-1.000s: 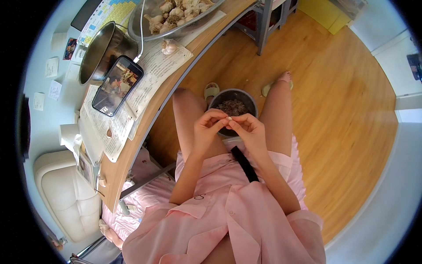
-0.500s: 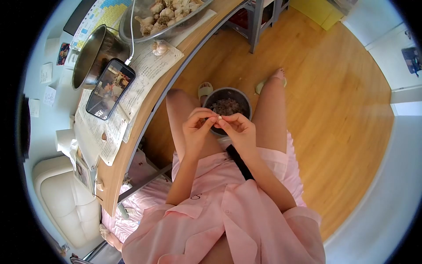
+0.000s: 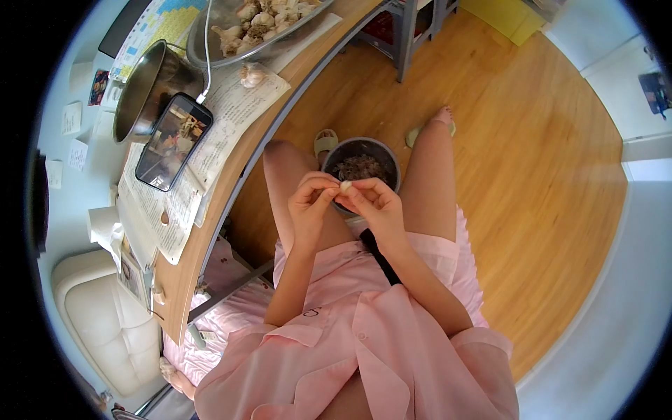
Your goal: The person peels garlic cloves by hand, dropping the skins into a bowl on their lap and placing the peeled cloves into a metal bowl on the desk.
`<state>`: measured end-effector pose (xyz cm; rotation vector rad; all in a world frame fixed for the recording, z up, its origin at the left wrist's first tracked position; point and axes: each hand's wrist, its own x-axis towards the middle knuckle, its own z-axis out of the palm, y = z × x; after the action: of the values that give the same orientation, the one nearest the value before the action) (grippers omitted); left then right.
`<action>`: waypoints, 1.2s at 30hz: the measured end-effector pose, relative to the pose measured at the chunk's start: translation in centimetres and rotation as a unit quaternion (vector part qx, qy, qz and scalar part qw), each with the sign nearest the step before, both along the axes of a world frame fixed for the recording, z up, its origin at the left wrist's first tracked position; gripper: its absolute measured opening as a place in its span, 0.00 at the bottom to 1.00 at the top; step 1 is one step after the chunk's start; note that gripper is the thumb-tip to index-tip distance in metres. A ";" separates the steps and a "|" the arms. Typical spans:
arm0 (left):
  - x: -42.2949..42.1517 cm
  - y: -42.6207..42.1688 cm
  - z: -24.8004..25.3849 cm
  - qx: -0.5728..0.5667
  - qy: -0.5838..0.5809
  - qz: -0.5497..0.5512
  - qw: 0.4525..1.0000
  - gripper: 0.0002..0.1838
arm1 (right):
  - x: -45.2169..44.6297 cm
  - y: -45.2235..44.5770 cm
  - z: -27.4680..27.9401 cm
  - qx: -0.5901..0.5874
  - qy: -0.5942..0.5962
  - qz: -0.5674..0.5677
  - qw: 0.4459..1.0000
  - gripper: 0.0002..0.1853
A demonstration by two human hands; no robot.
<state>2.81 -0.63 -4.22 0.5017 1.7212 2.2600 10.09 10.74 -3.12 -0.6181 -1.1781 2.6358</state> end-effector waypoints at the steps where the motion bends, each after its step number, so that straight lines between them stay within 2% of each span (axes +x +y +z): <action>1: 0.0 0.0 0.0 -0.007 0.009 0.006 1.000 0.05 | 0.0 0.0 -0.1 -0.014 -0.015 -0.021 1.000 0.08; 3: -0.1 0.0 0.1 -0.020 0.027 0.019 0.999 0.04 | -0.2 0.2 -0.3 -0.041 -0.043 -0.062 0.996 0.09; 6: -0.5 -0.1 0.1 -0.007 0.003 0.020 1.000 0.04 | -0.2 0.8 -0.3 -0.062 -0.042 -0.044 0.996 0.12; 10: -1.0 0.0 -0.2 -0.017 -0.084 0.023 0.996 0.04 | -0.2 0.9 0.1 -0.069 -0.034 -0.022 0.997 0.15; 12: -1.6 0.1 -1.6 -0.039 -0.123 0.013 0.992 0.04 | -0.2 1.0 -0.4 -0.063 -0.029 -0.017 0.997 0.16; 15: -2.6 1.1 -5.4 -0.082 -0.074 0.028 0.993 0.04 | -0.1 1.1 -0.3 -0.041 -0.020 -0.002 0.999 0.15; 18: -4.2 1.2 -11.8 -0.168 0.018 -0.011 0.986 0.05 | 0.1 1.4 0.0 -0.019 -0.013 0.013 1.000 0.13; 21: -4.5 1.8 -13.4 -0.224 0.034 0.007 0.974 0.07 | 0.3 1.7 0.3 -0.005 0.005 0.018 1.000 0.12; 24: -4.2 1.4 -14.2 -0.214 -0.075 -0.012 0.974 0.08 | 0.3 1.7 0.7 0.039 0.006 0.012 0.999 0.11; 27: -1.9 1.5 -7.7 -0.064 -0.090 -0.012 0.994 0.06 | 0.4 1.5 0.8 0.096 0.008 -0.007 0.995 0.08; 30: -0.1 0.7 -1.6 0.020 -0.069 -0.028 0.997 0.09 | 0.3 1.1 0.1 0.096 0.042 -0.040 0.994 0.07; 36: -0.1 -0.4 2.1 0.036 -0.041 -0.086 0.995 0.14 | 0.3 0.6 0.9 0.155 0.086 -0.052 0.983 0.08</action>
<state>2.69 -1.00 -2.15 0.5419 1.5002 2.1944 10.38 11.36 -2.21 -0.3738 -1.4193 2.2985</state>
